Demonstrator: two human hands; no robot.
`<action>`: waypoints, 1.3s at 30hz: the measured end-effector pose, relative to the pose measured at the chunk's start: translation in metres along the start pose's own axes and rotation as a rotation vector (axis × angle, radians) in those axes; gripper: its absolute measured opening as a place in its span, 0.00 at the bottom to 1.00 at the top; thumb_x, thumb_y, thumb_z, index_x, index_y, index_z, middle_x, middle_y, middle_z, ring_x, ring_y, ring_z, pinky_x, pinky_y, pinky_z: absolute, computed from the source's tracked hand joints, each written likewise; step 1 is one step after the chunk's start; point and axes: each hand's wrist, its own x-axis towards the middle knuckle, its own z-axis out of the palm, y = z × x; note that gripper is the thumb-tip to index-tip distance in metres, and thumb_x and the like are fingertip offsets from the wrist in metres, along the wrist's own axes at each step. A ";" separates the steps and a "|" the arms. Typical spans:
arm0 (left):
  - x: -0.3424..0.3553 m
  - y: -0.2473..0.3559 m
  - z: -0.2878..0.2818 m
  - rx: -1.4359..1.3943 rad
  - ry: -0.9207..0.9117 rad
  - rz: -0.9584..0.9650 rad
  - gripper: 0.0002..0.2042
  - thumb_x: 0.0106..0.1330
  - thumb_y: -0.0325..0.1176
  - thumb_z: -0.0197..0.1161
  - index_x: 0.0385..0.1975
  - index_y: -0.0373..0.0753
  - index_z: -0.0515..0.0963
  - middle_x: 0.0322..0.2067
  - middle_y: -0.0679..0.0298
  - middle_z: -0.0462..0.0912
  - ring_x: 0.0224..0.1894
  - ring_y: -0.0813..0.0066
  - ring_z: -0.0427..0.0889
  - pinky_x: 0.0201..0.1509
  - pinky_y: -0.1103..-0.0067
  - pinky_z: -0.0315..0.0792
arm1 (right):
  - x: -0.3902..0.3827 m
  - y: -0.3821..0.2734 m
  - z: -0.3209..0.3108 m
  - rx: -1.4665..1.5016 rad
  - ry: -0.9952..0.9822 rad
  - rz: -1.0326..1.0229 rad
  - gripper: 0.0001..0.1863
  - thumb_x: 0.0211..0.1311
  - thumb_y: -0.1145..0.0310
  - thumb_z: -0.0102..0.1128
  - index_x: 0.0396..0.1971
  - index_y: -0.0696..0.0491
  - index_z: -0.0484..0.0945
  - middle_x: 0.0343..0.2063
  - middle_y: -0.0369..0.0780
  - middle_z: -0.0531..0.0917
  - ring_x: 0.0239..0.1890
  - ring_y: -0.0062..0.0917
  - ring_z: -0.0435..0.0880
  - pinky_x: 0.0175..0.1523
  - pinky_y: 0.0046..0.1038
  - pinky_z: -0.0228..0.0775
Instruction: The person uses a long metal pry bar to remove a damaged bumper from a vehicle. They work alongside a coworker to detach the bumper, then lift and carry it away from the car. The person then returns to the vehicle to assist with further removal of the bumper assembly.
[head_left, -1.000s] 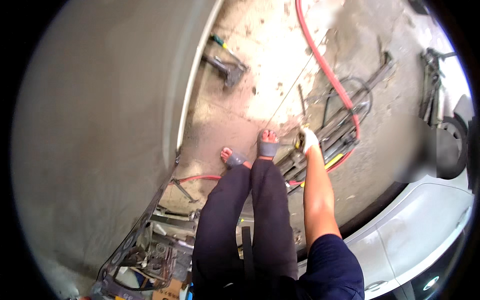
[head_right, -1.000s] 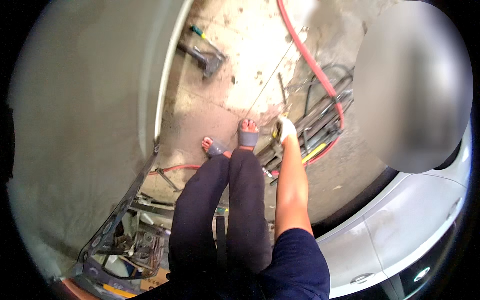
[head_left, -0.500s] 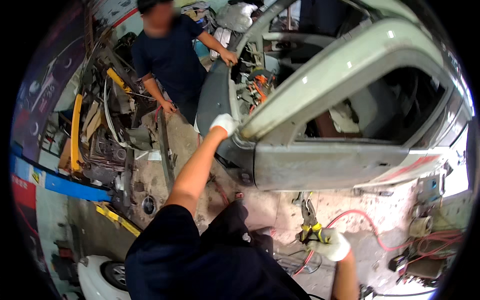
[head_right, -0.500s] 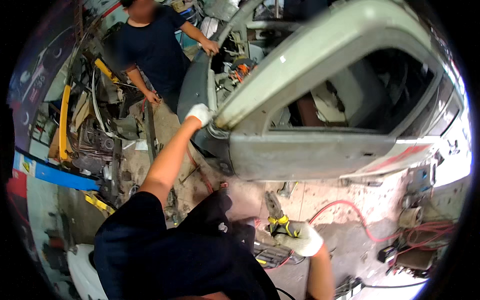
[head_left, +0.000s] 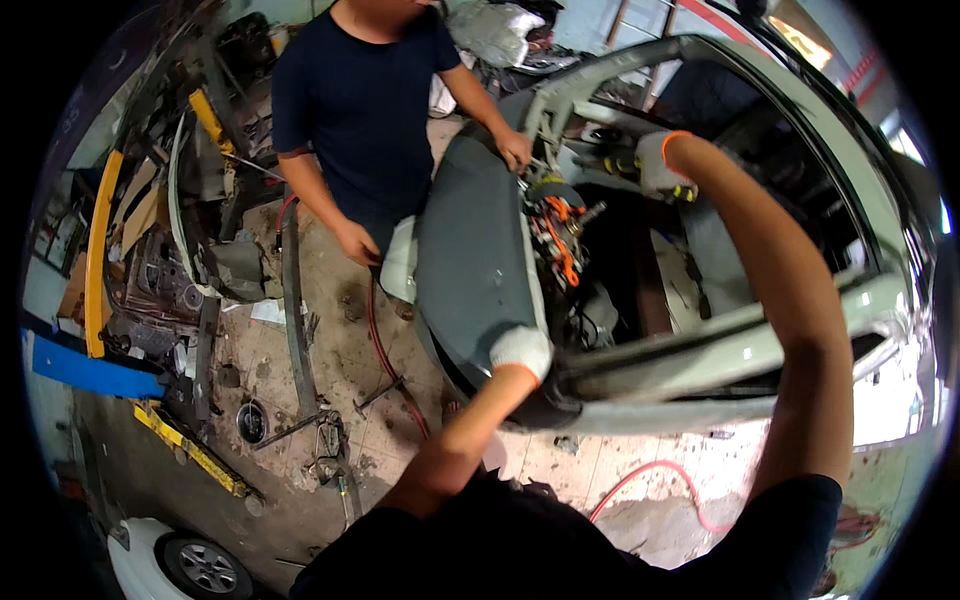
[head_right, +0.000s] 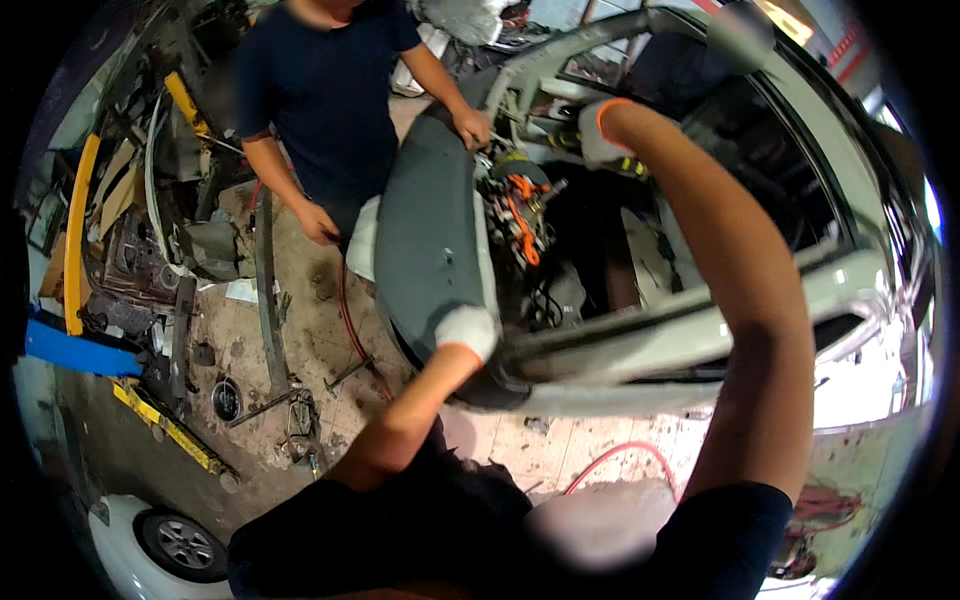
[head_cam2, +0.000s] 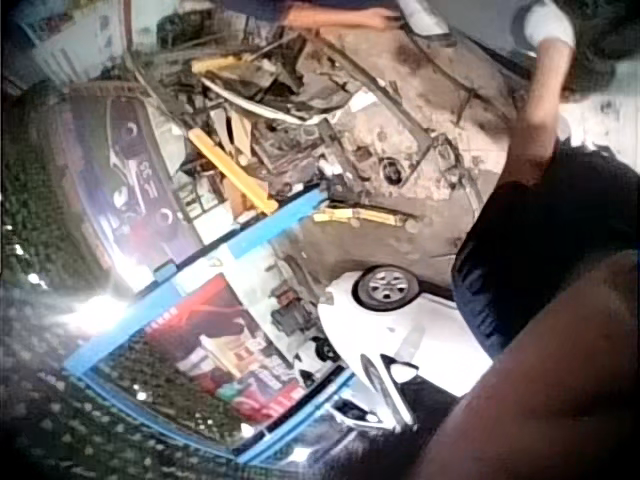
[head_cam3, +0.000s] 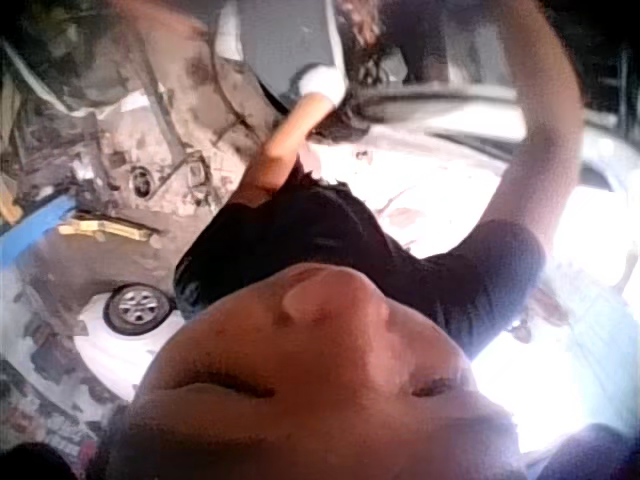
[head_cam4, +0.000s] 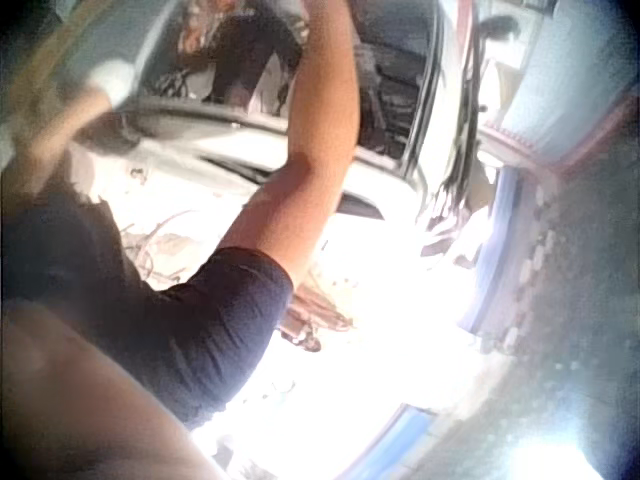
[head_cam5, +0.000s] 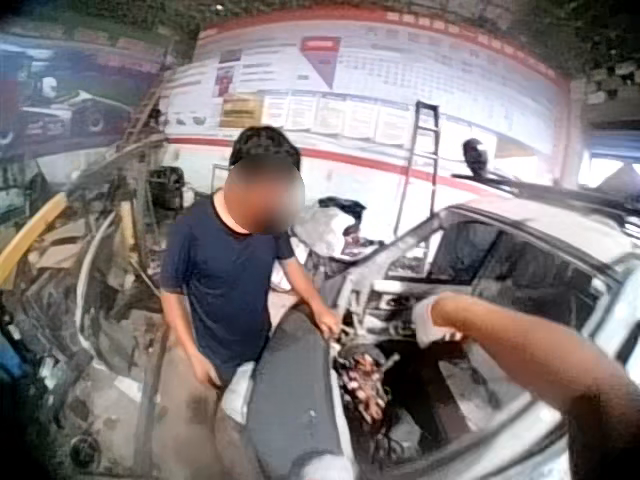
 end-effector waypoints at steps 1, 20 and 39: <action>0.000 0.000 0.004 0.025 -0.028 0.020 0.14 0.61 0.36 0.50 0.32 0.37 0.83 0.34 0.48 0.82 0.39 0.52 0.82 0.44 0.63 0.76 | 0.042 0.009 0.008 -0.088 -0.046 -0.036 0.22 0.46 0.55 0.66 0.34 0.60 0.82 0.29 0.47 0.83 0.30 0.34 0.80 0.36 0.38 0.73; -0.012 -0.007 0.007 -0.013 -0.115 0.023 0.21 0.65 0.44 0.50 0.16 0.38 0.80 0.15 0.54 0.79 0.19 0.56 0.81 0.21 0.64 0.75 | 0.250 -0.065 -0.023 -0.254 -0.316 -0.283 0.26 0.41 0.58 0.68 0.40 0.59 0.81 0.36 0.45 0.83 0.34 0.33 0.81 0.37 0.36 0.72; -0.013 -0.008 0.015 -0.053 -0.040 0.042 0.22 0.64 0.45 0.50 0.15 0.37 0.79 0.15 0.54 0.78 0.18 0.54 0.80 0.22 0.62 0.75 | 0.242 -0.065 -0.015 0.241 -0.366 -0.145 0.19 0.47 0.56 0.66 0.26 0.58 0.77 0.22 0.40 0.77 0.24 0.30 0.76 0.29 0.37 0.72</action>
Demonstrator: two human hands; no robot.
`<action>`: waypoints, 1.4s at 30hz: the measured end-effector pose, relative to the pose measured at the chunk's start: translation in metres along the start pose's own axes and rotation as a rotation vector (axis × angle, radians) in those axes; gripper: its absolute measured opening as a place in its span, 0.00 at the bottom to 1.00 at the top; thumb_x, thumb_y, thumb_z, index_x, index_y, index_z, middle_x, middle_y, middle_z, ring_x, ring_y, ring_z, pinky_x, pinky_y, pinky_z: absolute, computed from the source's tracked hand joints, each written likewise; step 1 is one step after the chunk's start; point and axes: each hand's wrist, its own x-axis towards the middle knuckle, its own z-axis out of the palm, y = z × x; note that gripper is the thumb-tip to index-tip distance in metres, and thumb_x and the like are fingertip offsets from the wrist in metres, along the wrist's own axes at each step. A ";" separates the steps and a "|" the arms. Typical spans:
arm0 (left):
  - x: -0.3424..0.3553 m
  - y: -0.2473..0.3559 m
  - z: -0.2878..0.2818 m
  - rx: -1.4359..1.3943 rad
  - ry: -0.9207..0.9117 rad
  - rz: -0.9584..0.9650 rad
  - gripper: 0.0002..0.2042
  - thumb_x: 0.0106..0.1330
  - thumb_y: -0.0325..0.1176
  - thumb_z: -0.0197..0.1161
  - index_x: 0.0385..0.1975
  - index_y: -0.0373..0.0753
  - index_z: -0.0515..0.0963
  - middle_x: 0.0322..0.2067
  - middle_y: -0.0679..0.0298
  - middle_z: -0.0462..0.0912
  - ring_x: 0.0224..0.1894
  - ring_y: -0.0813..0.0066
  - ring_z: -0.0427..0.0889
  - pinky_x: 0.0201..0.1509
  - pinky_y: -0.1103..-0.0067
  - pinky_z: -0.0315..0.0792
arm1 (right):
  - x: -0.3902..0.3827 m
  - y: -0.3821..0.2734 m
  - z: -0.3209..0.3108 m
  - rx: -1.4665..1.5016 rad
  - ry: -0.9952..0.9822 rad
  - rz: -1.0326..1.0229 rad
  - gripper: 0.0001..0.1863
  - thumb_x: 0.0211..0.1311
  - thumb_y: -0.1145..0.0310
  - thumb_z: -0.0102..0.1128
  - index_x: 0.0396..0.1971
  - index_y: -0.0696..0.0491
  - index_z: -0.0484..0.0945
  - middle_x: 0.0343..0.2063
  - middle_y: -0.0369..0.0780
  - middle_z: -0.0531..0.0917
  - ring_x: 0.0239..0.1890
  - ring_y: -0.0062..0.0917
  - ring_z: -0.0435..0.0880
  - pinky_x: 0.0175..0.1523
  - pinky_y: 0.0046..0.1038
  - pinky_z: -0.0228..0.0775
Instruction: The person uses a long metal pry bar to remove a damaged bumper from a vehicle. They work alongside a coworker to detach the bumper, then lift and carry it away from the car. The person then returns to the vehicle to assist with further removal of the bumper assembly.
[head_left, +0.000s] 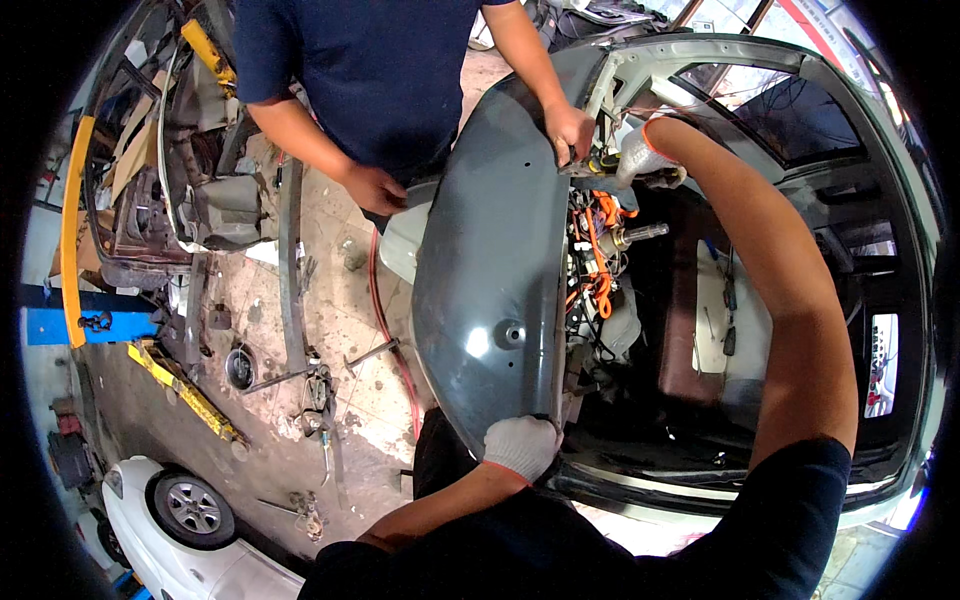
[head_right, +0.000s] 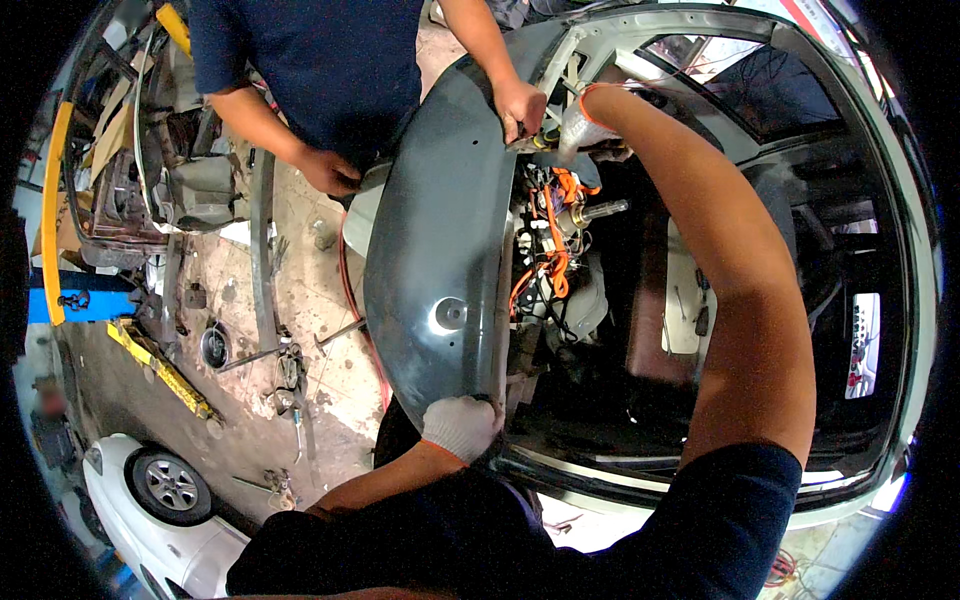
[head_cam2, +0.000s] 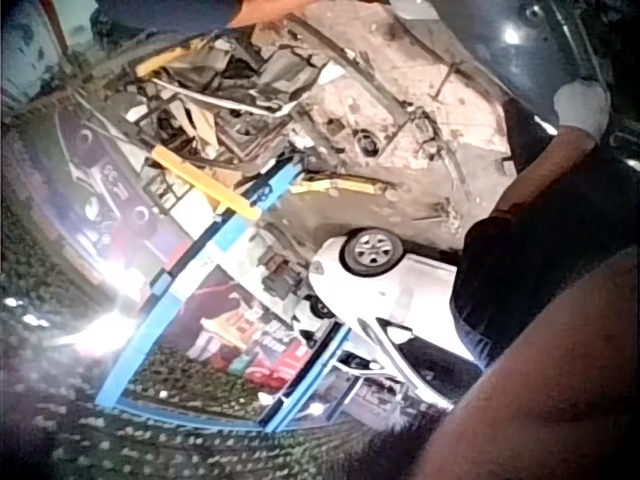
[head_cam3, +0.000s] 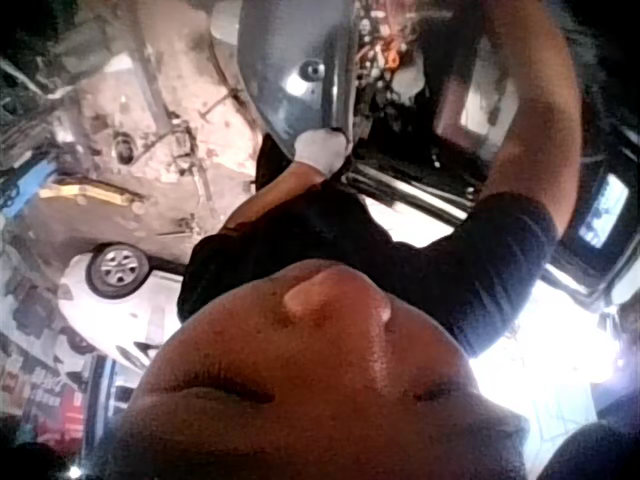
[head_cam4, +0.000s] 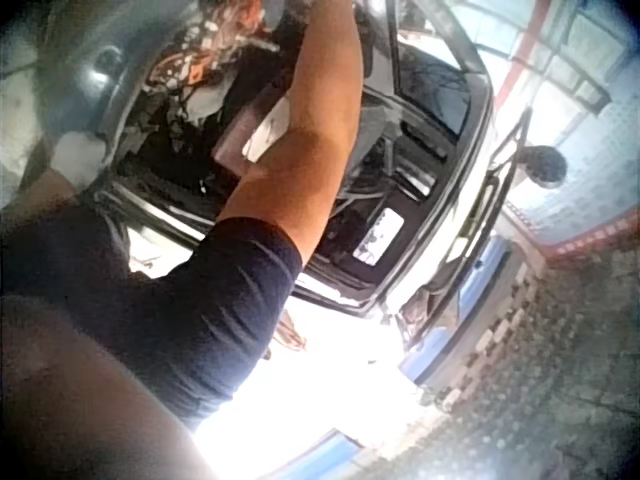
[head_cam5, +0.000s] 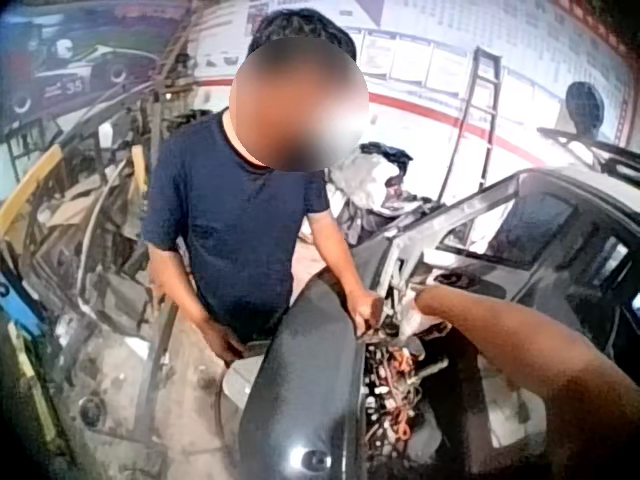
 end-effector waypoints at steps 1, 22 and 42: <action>0.000 0.000 0.001 -0.013 0.012 0.014 0.22 0.65 0.45 0.50 0.15 0.37 0.79 0.15 0.53 0.78 0.19 0.54 0.80 0.23 0.62 0.75 | 0.008 0.006 0.000 0.131 -0.126 0.067 0.15 0.49 0.59 0.64 0.21 0.55 0.73 0.17 0.37 0.72 0.19 0.27 0.71 0.26 0.34 0.68; 0.004 -0.001 0.002 -0.028 -0.063 -0.044 0.24 0.65 0.47 0.47 0.16 0.37 0.79 0.17 0.51 0.80 0.21 0.53 0.81 0.25 0.60 0.75 | 0.001 0.010 0.007 0.213 -0.146 0.039 0.10 0.48 0.70 0.57 0.13 0.53 0.68 0.12 0.35 0.68 0.12 0.23 0.65 0.19 0.27 0.58; 0.005 0.000 -0.004 -0.030 -0.132 -0.066 0.22 0.64 0.47 0.49 0.19 0.37 0.80 0.21 0.52 0.81 0.23 0.52 0.82 0.27 0.59 0.76 | 0.010 0.012 0.005 0.171 -0.170 0.022 0.10 0.47 0.72 0.57 0.12 0.55 0.67 0.12 0.36 0.68 0.12 0.24 0.65 0.18 0.29 0.58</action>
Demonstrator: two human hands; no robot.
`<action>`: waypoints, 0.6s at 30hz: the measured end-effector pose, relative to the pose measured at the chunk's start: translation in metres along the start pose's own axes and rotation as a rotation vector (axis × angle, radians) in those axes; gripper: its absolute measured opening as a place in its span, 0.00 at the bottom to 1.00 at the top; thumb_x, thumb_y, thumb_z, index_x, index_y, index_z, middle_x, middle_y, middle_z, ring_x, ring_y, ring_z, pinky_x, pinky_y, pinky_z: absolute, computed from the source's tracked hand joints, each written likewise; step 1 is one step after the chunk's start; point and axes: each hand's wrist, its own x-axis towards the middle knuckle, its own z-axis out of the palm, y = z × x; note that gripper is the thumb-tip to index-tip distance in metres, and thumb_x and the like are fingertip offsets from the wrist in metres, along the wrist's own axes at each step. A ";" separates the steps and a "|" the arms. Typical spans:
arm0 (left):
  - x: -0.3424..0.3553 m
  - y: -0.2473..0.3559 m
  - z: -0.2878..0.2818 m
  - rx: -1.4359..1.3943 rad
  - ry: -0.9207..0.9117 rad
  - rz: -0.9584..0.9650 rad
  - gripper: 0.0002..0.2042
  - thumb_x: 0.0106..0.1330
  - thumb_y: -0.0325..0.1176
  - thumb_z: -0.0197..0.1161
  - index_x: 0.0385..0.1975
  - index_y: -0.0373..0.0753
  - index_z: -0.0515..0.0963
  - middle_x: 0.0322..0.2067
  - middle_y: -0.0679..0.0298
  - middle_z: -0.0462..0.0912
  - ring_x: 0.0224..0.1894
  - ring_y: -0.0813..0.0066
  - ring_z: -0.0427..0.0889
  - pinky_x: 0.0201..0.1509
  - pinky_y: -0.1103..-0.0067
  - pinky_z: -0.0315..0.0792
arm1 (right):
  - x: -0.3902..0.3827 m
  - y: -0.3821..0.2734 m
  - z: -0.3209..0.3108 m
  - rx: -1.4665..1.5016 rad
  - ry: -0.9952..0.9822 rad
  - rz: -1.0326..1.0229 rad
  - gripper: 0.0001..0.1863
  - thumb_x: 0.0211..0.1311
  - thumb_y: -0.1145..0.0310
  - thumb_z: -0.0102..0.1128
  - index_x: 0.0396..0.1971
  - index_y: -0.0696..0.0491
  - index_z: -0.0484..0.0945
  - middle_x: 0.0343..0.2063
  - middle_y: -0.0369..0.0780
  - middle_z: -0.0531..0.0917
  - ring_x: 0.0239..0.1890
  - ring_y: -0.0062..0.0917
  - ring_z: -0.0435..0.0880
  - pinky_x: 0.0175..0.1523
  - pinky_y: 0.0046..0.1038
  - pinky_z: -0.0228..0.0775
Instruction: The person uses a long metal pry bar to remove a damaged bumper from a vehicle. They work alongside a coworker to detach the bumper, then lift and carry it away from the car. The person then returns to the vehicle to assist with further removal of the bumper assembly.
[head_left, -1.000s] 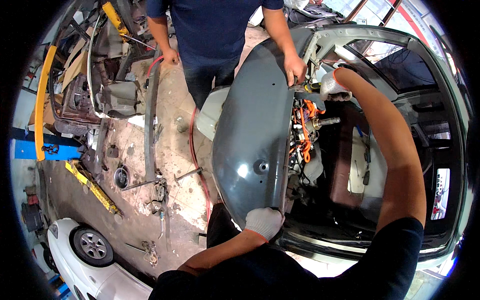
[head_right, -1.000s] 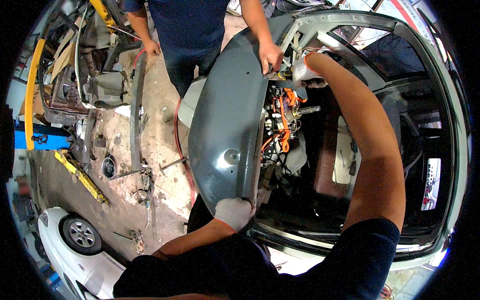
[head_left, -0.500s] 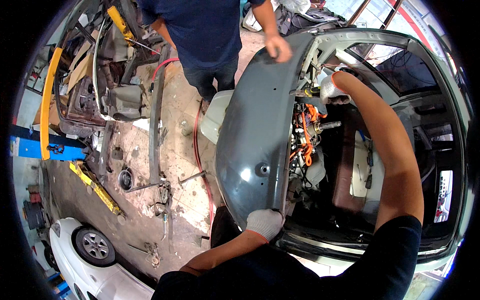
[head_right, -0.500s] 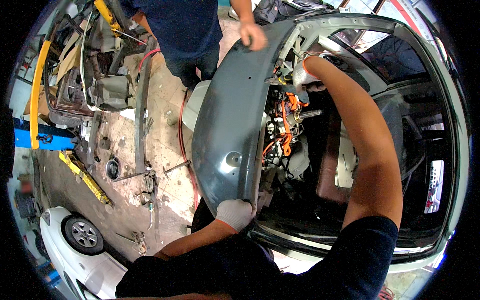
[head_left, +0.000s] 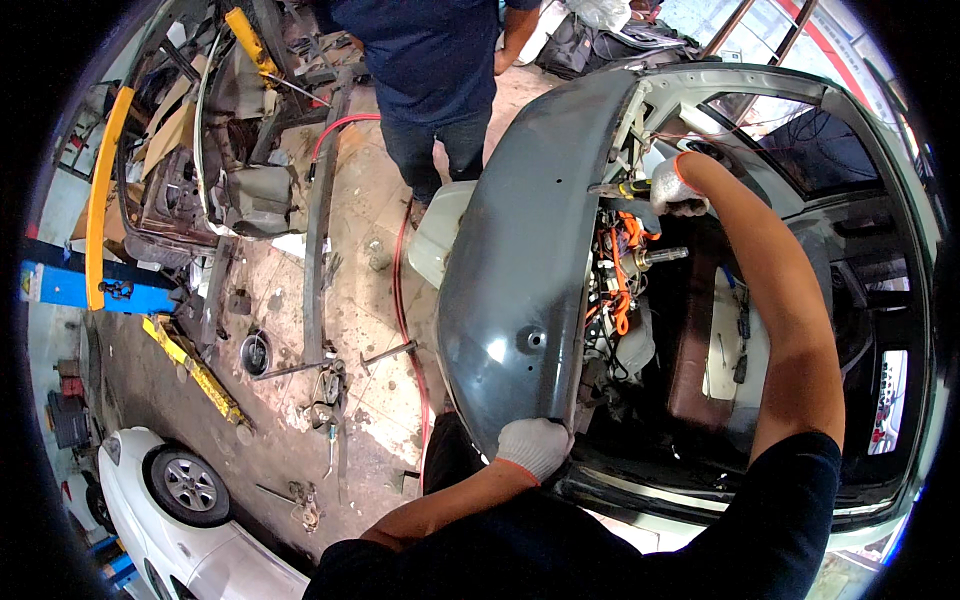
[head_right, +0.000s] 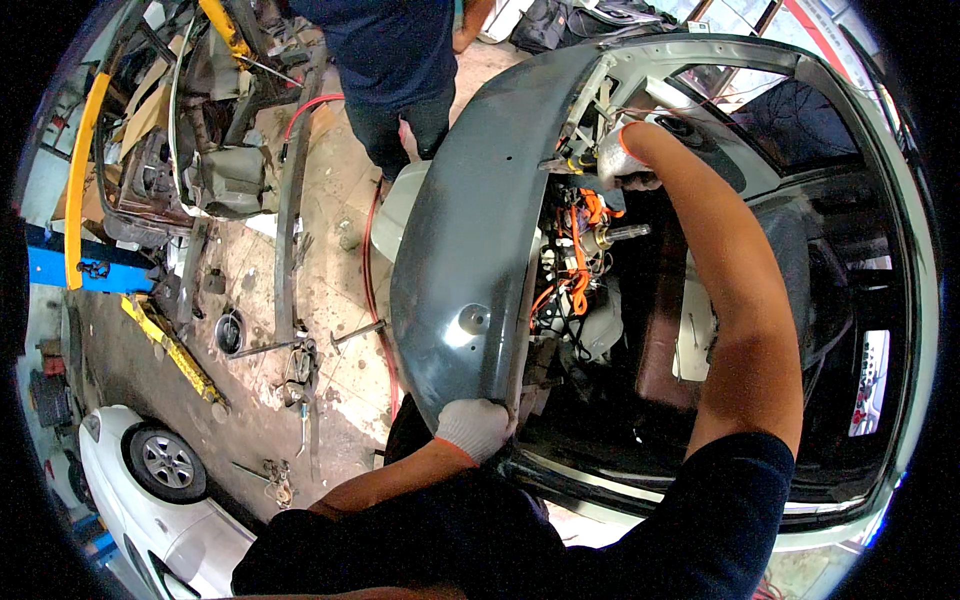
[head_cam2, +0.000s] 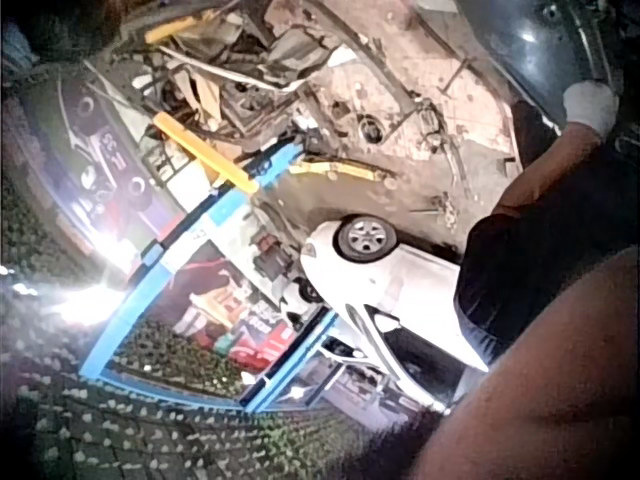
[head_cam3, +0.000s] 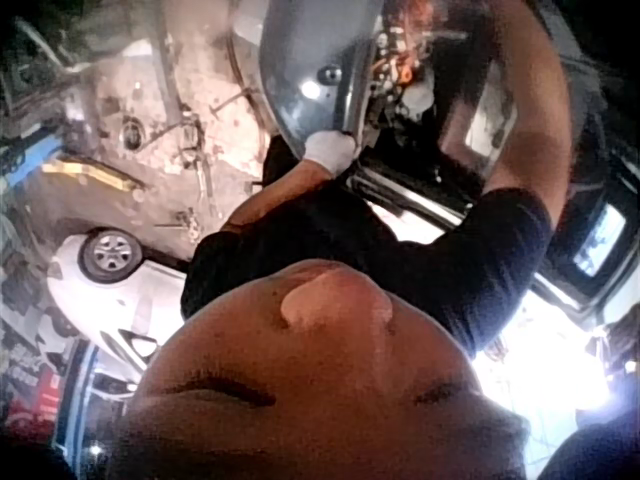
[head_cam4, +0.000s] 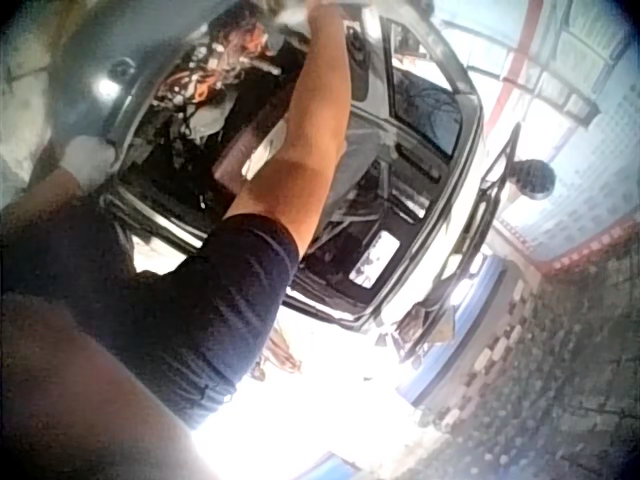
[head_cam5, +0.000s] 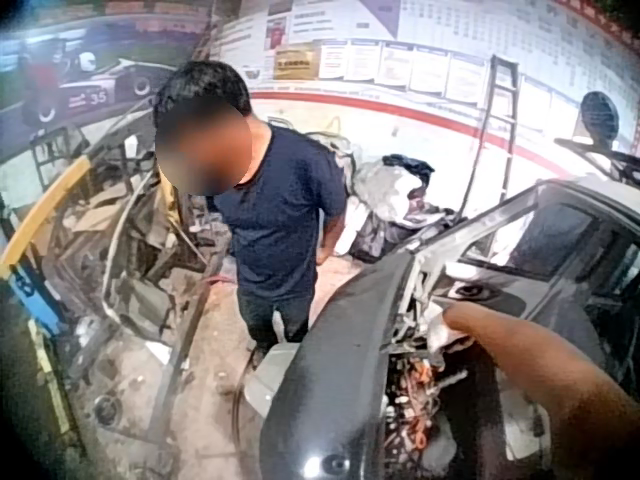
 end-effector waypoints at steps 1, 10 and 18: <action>-0.001 0.000 -0.002 0.002 -0.010 0.009 0.21 0.64 0.46 0.49 0.20 0.37 0.81 0.22 0.52 0.82 0.24 0.52 0.82 0.28 0.59 0.76 | 0.003 0.005 -0.001 -0.040 0.003 -0.032 0.10 0.46 0.71 0.58 0.12 0.54 0.68 0.12 0.37 0.69 0.12 0.25 0.66 0.19 0.30 0.59; -0.001 0.002 -0.010 0.015 0.000 0.014 0.18 0.64 0.43 0.49 0.21 0.40 0.81 0.22 0.54 0.82 0.26 0.54 0.83 0.28 0.61 0.77 | -0.033 -0.019 0.004 -0.161 0.110 -0.117 0.11 0.46 0.69 0.59 0.12 0.55 0.69 0.12 0.39 0.71 0.13 0.27 0.68 0.20 0.31 0.62; -0.005 0.003 -0.011 -0.001 -0.008 0.046 0.18 0.64 0.42 0.48 0.21 0.40 0.82 0.23 0.54 0.83 0.27 0.53 0.83 0.31 0.60 0.77 | -0.015 -0.002 0.006 -0.095 0.105 -0.078 0.12 0.47 0.66 0.61 0.14 0.56 0.71 0.13 0.40 0.73 0.14 0.28 0.71 0.21 0.33 0.65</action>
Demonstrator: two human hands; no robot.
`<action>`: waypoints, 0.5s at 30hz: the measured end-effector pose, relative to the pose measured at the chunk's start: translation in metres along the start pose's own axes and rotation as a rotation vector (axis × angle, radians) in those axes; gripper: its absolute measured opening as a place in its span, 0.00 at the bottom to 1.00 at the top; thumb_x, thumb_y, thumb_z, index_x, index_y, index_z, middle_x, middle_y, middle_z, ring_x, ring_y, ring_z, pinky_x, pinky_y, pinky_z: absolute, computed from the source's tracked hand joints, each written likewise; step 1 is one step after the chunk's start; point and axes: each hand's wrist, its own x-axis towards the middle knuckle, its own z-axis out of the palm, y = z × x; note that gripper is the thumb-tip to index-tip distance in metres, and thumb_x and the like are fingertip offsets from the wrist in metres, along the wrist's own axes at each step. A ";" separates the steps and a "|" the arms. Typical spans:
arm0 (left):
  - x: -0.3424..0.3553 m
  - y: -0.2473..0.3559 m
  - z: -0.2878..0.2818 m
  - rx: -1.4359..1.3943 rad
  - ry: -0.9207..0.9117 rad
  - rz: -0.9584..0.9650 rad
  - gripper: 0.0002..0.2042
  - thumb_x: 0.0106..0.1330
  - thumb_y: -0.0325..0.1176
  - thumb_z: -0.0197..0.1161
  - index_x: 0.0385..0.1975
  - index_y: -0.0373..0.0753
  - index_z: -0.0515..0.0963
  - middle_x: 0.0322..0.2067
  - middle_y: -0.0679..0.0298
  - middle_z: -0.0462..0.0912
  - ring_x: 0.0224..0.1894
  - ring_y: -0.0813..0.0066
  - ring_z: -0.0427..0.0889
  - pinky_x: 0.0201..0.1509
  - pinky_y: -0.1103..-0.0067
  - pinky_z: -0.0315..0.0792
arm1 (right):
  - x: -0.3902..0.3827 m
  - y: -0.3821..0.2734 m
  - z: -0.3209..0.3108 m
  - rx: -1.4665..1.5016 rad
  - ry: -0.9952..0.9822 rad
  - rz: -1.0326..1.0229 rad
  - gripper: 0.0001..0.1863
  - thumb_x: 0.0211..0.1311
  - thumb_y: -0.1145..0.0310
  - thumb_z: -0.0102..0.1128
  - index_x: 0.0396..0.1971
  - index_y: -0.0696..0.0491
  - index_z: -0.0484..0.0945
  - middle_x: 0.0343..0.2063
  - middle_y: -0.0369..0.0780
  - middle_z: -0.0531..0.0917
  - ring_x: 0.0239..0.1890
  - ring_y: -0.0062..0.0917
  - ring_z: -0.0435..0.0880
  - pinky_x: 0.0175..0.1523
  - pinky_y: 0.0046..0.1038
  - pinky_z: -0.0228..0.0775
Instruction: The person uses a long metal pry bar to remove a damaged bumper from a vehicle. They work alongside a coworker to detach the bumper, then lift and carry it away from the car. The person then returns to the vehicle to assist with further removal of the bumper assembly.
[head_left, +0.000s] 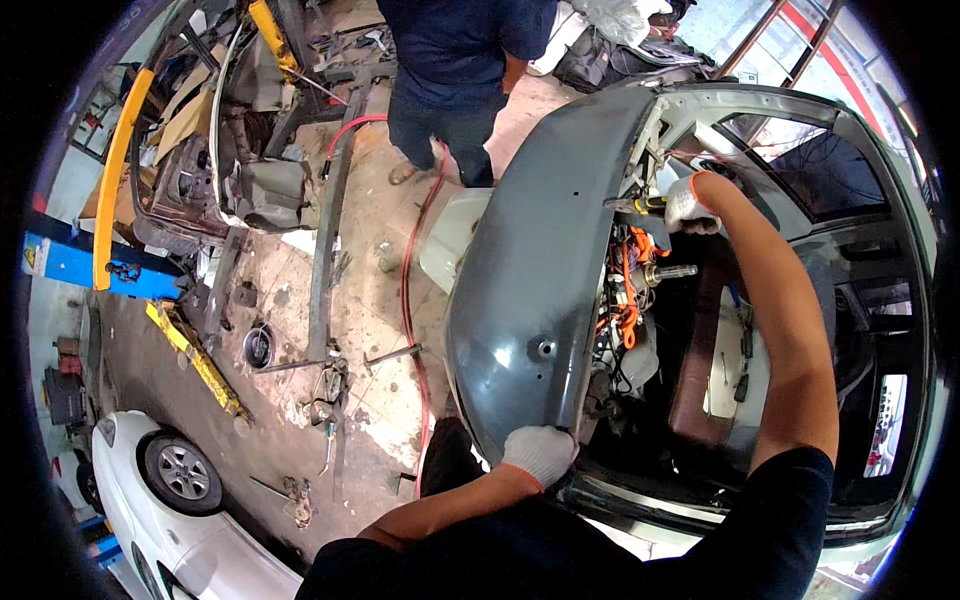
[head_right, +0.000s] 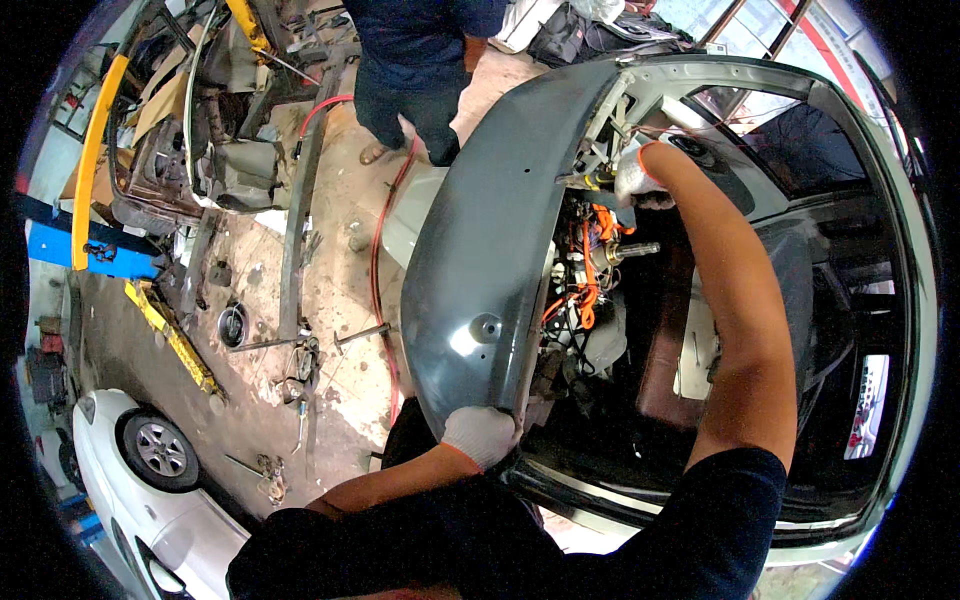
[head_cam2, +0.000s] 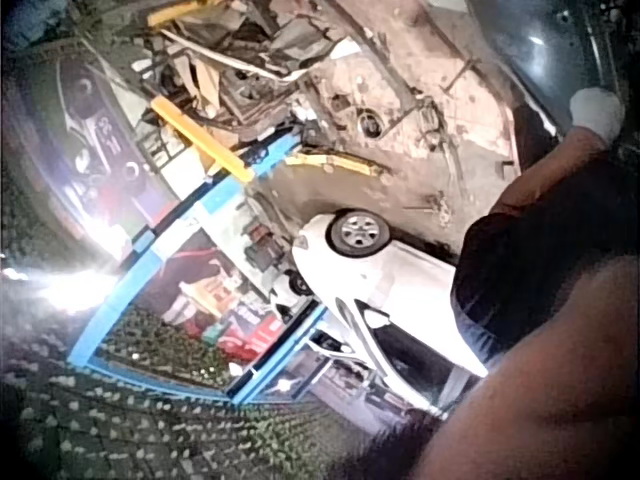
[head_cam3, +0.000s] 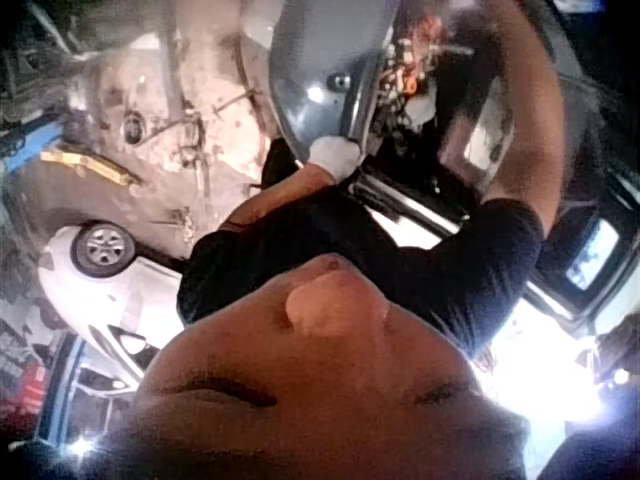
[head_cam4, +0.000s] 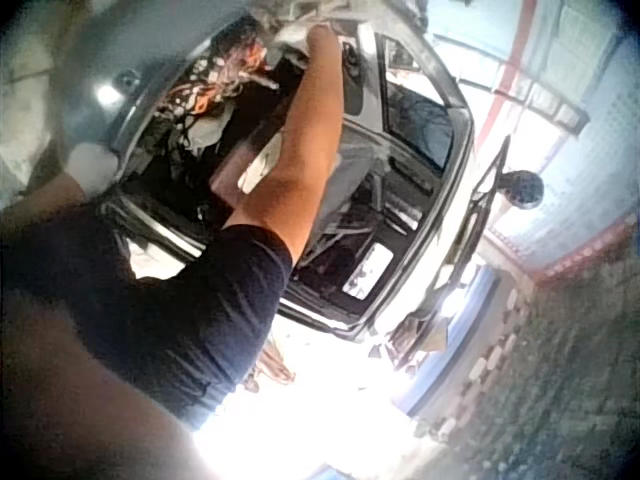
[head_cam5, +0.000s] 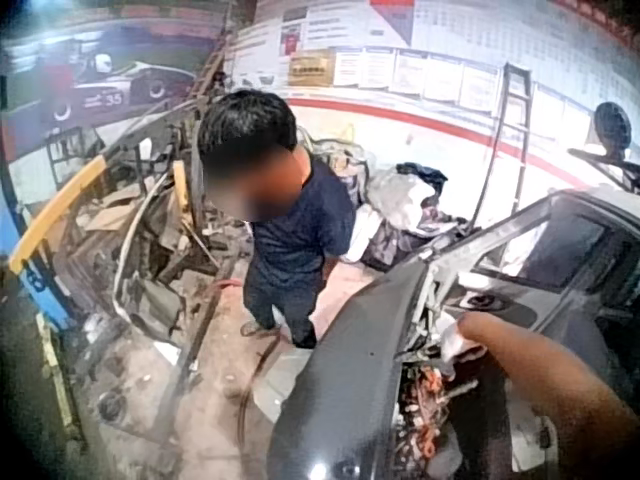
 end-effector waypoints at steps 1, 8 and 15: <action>0.000 -0.001 0.003 0.000 0.024 -0.001 0.18 0.64 0.43 0.49 0.20 0.40 0.82 0.22 0.54 0.82 0.25 0.53 0.83 0.30 0.60 0.76 | 0.009 0.001 -0.004 0.020 -0.031 0.043 0.11 0.47 0.66 0.62 0.15 0.56 0.72 0.13 0.40 0.73 0.14 0.29 0.71 0.21 0.33 0.66; 0.004 -0.005 0.007 -0.022 0.053 0.000 0.17 0.62 0.41 0.50 0.20 0.39 0.81 0.22 0.53 0.82 0.26 0.53 0.83 0.29 0.61 0.76 | 0.023 0.004 -0.009 0.015 -0.048 0.054 0.10 0.45 0.67 0.62 0.16 0.57 0.76 0.14 0.41 0.76 0.15 0.28 0.74 0.21 0.31 0.67; 0.003 -0.001 0.000 0.013 -0.050 -0.024 0.13 0.60 0.35 0.50 0.24 0.39 0.82 0.26 0.53 0.83 0.30 0.53 0.84 0.31 0.61 0.77 | 0.027 0.011 -0.006 0.036 -0.019 0.070 0.12 0.44 0.66 0.65 0.21 0.60 0.76 0.18 0.41 0.77 0.18 0.30 0.73 0.25 0.35 0.67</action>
